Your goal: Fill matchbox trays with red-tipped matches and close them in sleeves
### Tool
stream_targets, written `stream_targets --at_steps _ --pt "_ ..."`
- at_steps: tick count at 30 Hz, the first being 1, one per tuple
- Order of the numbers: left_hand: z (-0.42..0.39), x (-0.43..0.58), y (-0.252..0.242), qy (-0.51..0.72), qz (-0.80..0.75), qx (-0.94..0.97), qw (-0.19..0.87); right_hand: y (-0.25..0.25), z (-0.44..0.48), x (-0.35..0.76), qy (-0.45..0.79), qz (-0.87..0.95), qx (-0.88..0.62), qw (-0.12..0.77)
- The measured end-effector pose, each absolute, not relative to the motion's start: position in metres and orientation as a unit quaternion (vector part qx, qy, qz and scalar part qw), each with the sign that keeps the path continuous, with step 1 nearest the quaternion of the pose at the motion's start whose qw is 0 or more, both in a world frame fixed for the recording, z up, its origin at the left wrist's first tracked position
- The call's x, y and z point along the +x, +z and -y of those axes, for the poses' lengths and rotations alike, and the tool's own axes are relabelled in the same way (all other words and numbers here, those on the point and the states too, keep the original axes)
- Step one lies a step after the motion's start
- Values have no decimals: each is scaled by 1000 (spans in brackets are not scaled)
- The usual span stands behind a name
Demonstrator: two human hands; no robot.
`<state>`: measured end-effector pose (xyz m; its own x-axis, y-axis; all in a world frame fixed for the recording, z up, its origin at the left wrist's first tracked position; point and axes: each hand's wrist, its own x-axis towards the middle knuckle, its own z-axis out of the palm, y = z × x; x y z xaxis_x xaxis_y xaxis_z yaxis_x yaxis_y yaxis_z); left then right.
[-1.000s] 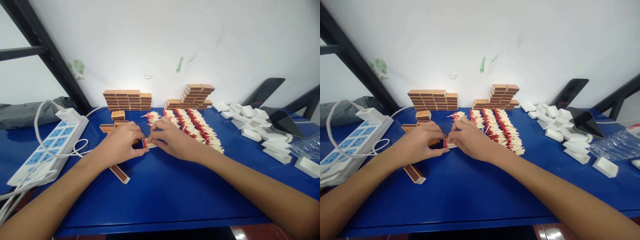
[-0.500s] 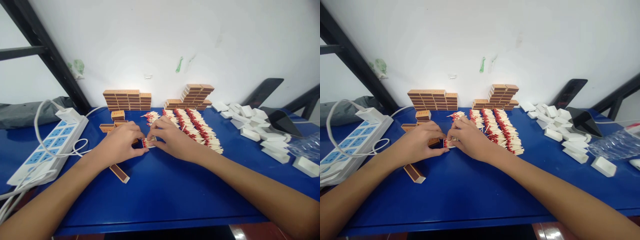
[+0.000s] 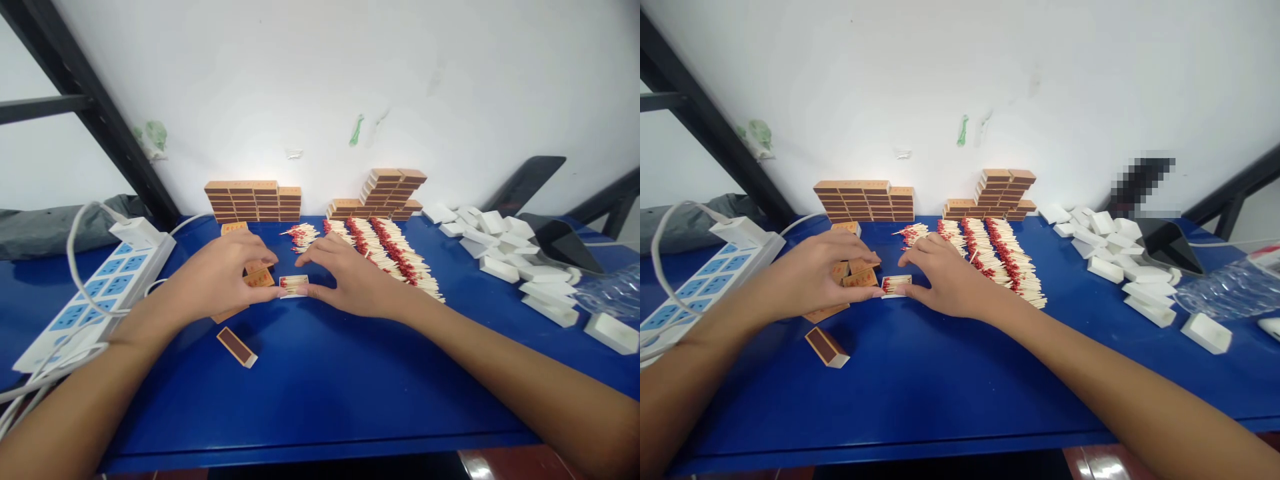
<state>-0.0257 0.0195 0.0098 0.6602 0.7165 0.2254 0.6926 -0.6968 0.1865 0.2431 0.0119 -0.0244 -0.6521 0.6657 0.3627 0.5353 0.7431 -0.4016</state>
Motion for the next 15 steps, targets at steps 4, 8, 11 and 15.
stream_targets --at_steps 4,8,11,15 --pt "-19 -31 16 128 -405 905 17 -25 -8 241 149 904 -330 226" --pt "-17 -30 18 83 -431 898 -2 -27 -8 240 144 903 -340 218" --pt "-17 -29 19 59 -444 894 6 -27 -11 242 129 897 -347 242" --pt "-18 -28 15 44 -446 893 36 -30 -12 246 116 882 -368 272"
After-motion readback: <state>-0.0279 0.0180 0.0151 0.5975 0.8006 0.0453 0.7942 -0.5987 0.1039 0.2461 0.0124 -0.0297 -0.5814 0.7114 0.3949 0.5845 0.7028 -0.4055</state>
